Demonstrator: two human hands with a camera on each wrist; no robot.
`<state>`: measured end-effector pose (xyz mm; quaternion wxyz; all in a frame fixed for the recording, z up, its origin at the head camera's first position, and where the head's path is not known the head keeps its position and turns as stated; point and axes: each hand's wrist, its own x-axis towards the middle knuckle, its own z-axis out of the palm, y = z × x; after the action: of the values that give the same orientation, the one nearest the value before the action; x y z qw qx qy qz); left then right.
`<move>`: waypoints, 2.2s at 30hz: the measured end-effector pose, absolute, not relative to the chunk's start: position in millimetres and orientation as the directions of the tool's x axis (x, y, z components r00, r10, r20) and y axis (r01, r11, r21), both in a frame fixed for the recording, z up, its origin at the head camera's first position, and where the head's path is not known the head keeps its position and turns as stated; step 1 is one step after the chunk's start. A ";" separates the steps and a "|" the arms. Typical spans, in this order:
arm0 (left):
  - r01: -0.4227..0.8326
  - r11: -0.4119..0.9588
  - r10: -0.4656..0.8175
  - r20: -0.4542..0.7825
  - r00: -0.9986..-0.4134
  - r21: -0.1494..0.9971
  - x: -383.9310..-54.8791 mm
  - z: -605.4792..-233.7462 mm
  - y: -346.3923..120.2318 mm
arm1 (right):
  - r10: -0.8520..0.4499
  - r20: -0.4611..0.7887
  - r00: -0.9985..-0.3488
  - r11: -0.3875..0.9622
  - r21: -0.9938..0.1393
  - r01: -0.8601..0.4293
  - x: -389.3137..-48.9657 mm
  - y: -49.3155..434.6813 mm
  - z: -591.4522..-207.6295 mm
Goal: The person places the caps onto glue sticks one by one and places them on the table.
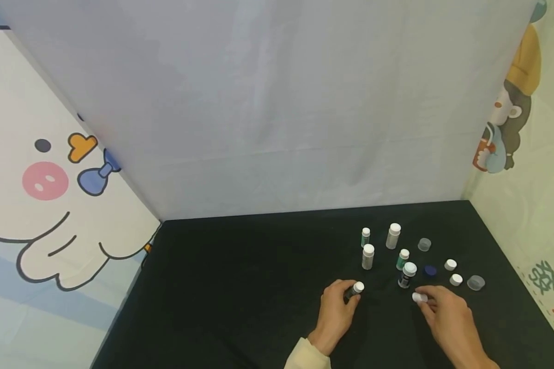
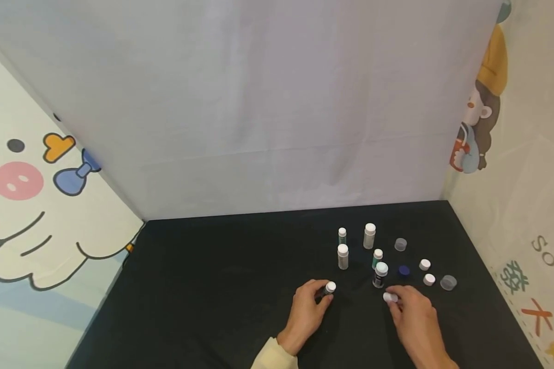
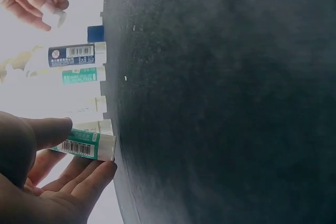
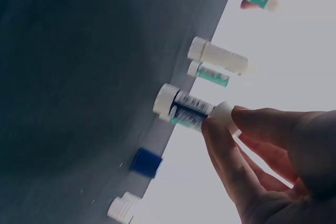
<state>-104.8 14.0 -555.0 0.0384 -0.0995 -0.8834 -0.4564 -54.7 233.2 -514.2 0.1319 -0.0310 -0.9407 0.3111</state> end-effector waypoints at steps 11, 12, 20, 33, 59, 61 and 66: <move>0.183 0.566 0.111 0.146 -0.983 0.804 -102.4 -555.5 5.2 | 0.093 0.290 -0.952 0.772 -0.625 -0.115 -63.1 205.3 -508.9; 0.181 0.566 0.108 0.146 -0.983 0.805 -102.3 -555.7 4.3 | 0.091 0.287 -0.954 0.769 -0.629 -0.116 -63.9 202.6 -507.8; 0.173 0.565 0.083 0.154 -0.985 0.807 -102.0 -557.3 -1.7 | 0.061 0.334 -0.941 0.751 -0.636 -0.177 -72.1 182.8 -501.9; 0.202 0.574 0.064 0.203 -0.977 0.793 -100.7 -555.5 -10.0 | -0.001 0.299 -0.954 0.684 -0.696 -0.219 -83.5 153.9 -500.8; 0.157 0.581 0.037 0.167 -0.985 0.799 -100.2 -552.0 -21.2 | -0.030 0.269 -0.963 0.626 -0.746 -0.228 -89.1 119.5 -506.5; 0.158 0.585 0.035 0.170 -0.985 0.795 -100.0 -552.3 -21.5 | -0.033 0.272 -0.962 0.624 -0.746 -0.232 -89.6 118.7 -506.9; 0.182 0.612 0.042 0.199 -0.979 0.770 -99.0 -553.8 -22.7 | -0.054 0.285 -0.957 0.631 -0.733 -0.254 -90.3 117.4 -506.9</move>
<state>-99.0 -22.7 -553.8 0.0806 -0.0627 -0.8941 -0.4361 -90.3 117.4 -506.9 0.1188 0.0861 -0.8952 0.4209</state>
